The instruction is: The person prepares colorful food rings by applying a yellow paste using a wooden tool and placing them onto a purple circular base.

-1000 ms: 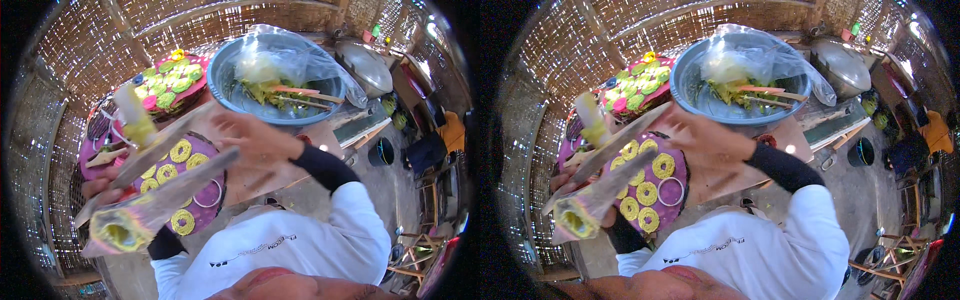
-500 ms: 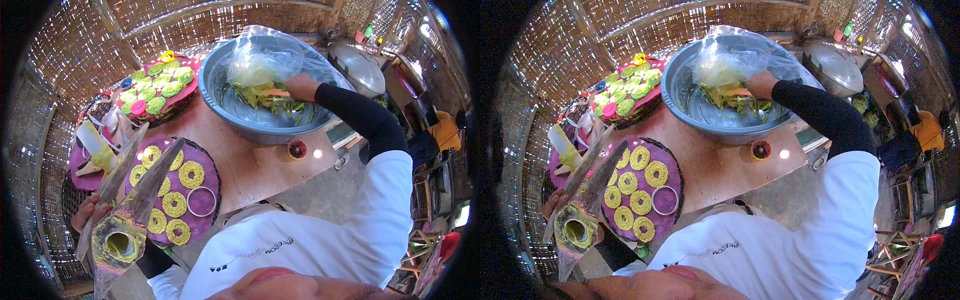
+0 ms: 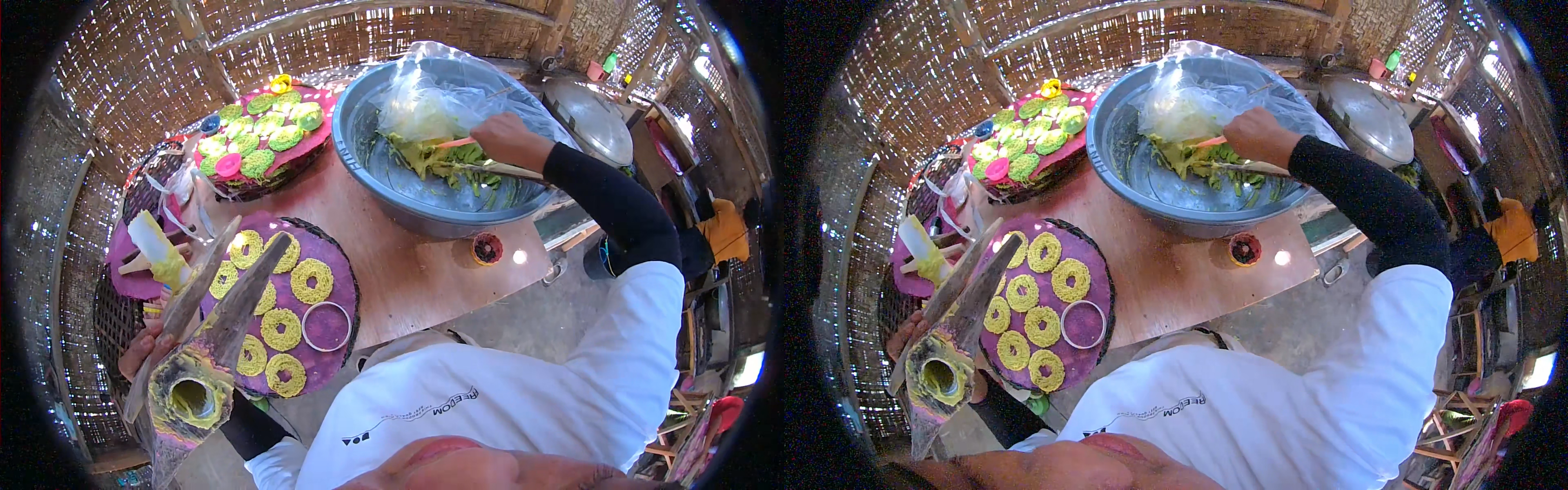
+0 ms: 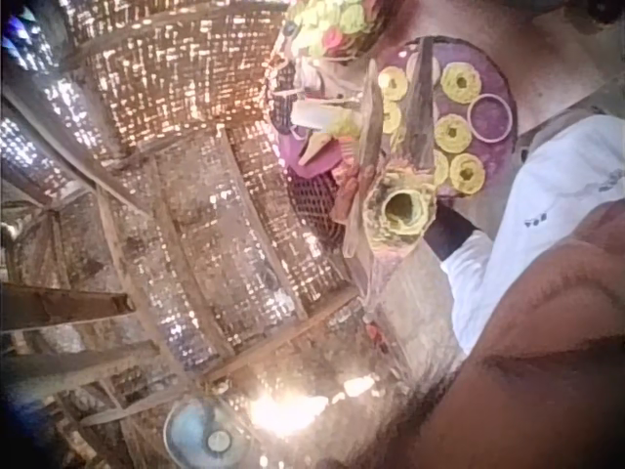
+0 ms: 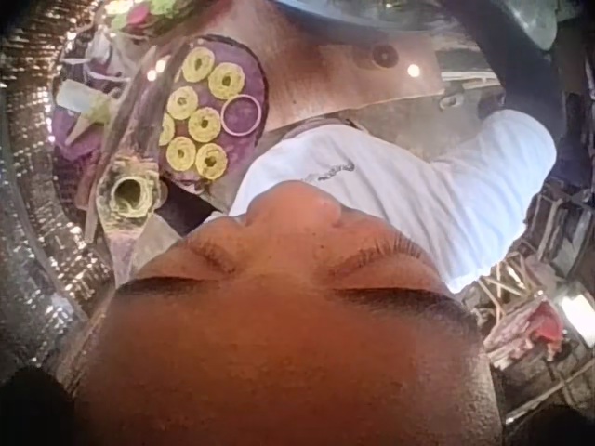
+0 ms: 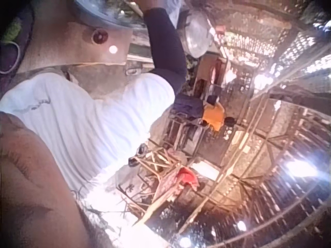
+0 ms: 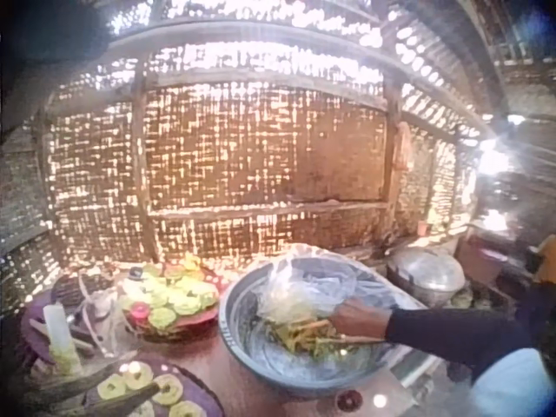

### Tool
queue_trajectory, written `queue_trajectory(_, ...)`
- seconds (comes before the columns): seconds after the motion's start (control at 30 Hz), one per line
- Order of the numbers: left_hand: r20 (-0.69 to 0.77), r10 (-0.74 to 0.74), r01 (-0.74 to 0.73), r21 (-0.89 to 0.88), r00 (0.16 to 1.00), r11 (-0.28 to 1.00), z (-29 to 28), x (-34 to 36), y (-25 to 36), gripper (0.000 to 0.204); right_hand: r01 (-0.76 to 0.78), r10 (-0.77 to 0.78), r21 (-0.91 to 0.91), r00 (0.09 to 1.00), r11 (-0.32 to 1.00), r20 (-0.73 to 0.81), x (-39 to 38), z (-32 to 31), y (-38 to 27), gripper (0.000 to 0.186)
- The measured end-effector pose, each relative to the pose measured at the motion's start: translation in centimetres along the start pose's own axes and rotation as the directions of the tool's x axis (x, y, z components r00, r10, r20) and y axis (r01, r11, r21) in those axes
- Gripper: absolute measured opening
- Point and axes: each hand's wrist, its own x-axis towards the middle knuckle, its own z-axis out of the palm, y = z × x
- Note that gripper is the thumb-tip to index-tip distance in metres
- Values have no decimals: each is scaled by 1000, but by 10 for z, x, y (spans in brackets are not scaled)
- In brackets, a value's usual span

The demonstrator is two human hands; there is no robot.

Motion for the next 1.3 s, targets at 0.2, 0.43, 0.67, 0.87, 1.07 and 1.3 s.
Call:
queue_trajectory(0.2,-9,5,-4,81,1000,997,-20,-4,3,33,-145,150,-48,976,988,159,0,-34,13,11)
queue_trajectory(0.43,-15,12,-11,81,1000,997,-17,-3,6,34,-150,166,-78,947,986,275,13,19,40,8)
queue_trajectory(0.67,-13,21,-20,93,1000,995,-12,-2,14,35,172,-252,-275,923,946,-290,-5,26,-17,9)
queue_trajectory(0.87,-5,15,-15,88,1000,996,-13,-1,9,37,44,-23,-169,992,985,127,-11,27,-19,9)
queue_trajectory(1.07,5,4,-4,81,1000,997,-12,-7,-4,39,-74,85,-115,992,991,96,-12,-22,-15,10)
queue_trajectory(1.3,-21,47,-44,138,999,990,-31,-8,3,41,-13,22,-119,997,993,77,13,57,16,12)
